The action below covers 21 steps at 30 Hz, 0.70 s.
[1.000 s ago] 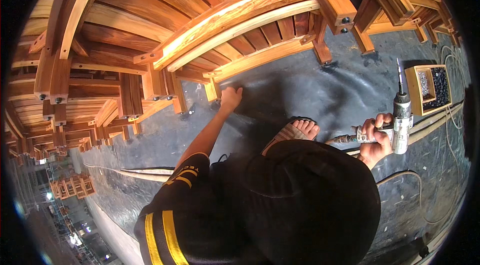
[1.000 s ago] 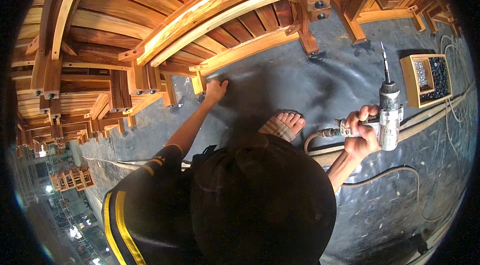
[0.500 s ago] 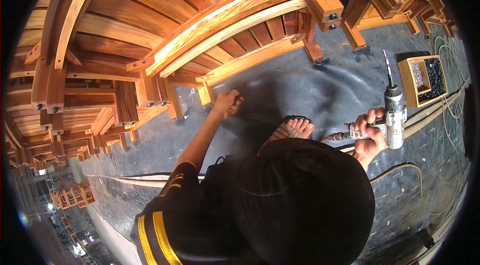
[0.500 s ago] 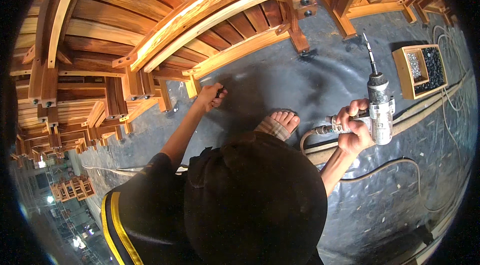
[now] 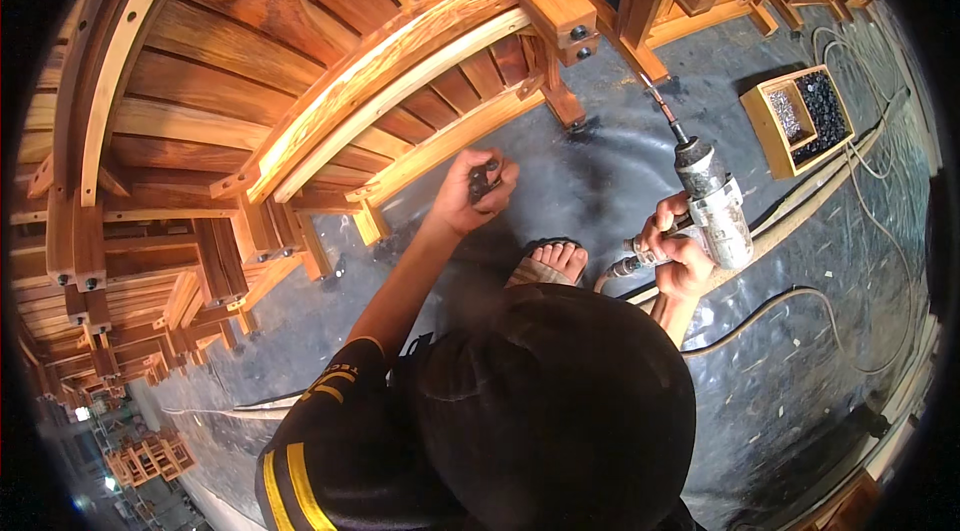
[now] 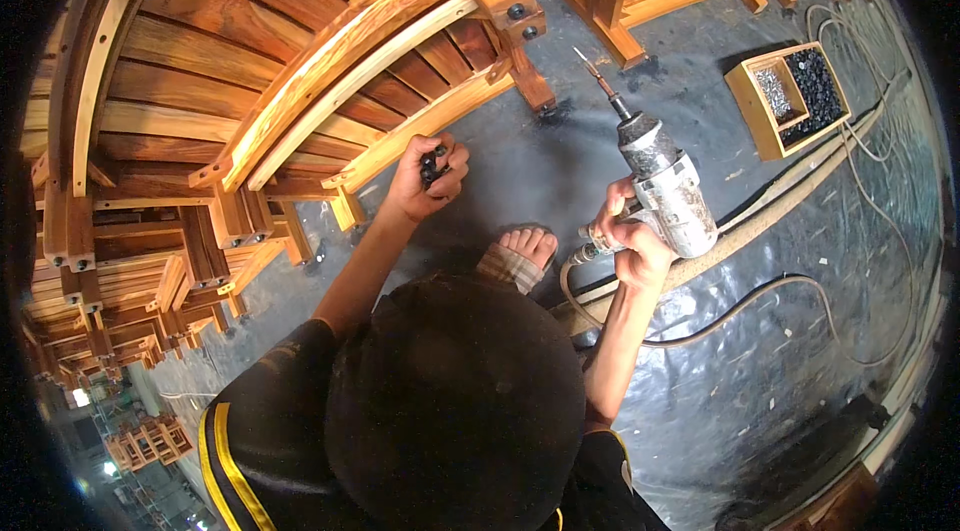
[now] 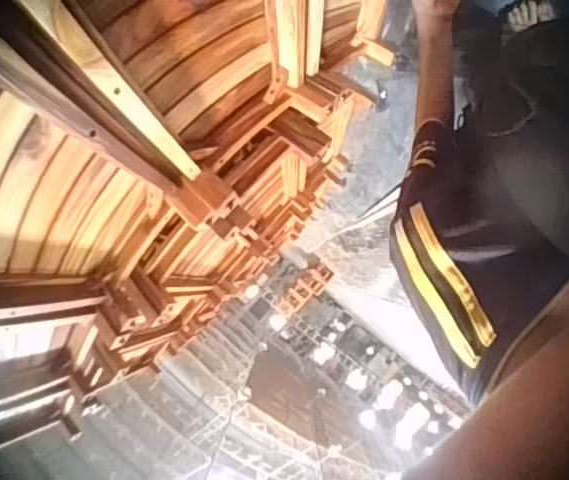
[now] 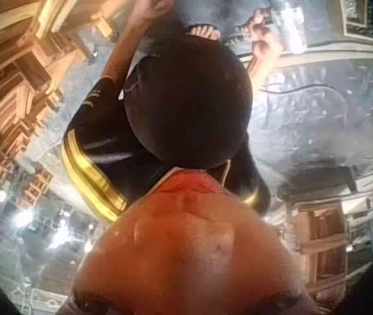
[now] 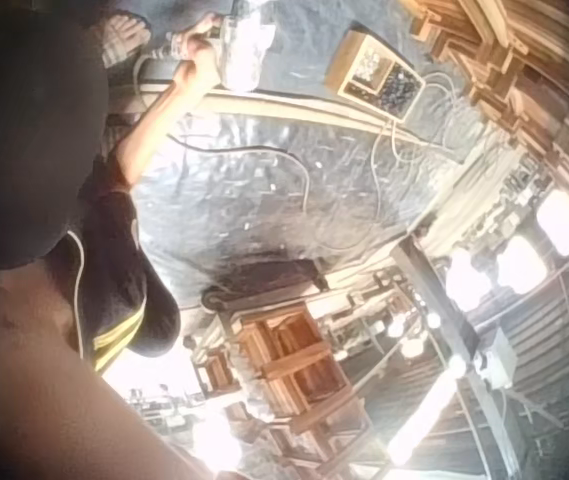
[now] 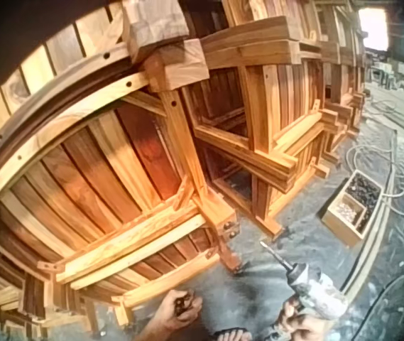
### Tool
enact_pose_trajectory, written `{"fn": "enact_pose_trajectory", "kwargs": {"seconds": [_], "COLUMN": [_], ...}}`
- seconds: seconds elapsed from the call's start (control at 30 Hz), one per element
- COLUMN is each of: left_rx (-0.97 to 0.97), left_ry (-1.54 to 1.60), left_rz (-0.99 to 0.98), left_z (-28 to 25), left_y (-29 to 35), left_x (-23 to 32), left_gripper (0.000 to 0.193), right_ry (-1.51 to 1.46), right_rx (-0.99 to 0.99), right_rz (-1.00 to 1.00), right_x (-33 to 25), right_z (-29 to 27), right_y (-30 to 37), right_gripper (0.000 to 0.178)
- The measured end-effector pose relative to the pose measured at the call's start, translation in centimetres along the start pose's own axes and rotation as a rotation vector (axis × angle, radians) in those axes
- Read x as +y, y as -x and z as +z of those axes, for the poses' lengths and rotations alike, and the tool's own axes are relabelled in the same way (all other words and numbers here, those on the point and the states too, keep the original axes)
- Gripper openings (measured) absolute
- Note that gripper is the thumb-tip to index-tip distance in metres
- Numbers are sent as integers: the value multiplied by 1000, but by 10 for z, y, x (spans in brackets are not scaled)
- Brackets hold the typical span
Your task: Assembling wooden chair frames by drilling screws into the joints using a pneumatic impact driver.
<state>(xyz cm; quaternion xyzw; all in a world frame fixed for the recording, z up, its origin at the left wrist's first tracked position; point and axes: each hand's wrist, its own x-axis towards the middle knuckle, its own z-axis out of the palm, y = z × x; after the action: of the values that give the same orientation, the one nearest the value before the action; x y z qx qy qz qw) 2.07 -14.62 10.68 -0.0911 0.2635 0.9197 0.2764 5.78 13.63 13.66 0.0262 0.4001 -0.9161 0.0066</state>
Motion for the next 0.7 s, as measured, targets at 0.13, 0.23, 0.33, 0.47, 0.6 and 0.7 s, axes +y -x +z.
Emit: {"fn": "enact_pose_trajectory", "kwargs": {"seconds": [0.13, 0.23, 0.33, 0.47, 0.6, 0.7], "left_rx": [60, 47, 115, 76, 70, 70], "left_ry": [72, 56, -6, -46, -69, -87], "left_rz": [28, 74, 155, 176, 220, 248], "left_z": [20, 37, 60, 73, 95, 102], "left_y": [-7, -6, -5, -8, -8, -13], "left_x": [-2, 2, 11, 26, 32, 30], "left_gripper": [22, 21, 23, 28, 30, 25], "right_ry": [12, -45, -60, 92, 425, 792], "right_rx": [-32, -98, -101, -99, -54, -62], "right_rz": [45, 23, 90, 157, 79, 14], "right_x": [2, 5, 5, 10, 18, 35], "right_z": [2, 5, 10, 13, 20, -2], "right_y": [1, 4, 6, 8, 16, 20], "right_gripper": [43, 41, 41, 40, 45, 54]}}
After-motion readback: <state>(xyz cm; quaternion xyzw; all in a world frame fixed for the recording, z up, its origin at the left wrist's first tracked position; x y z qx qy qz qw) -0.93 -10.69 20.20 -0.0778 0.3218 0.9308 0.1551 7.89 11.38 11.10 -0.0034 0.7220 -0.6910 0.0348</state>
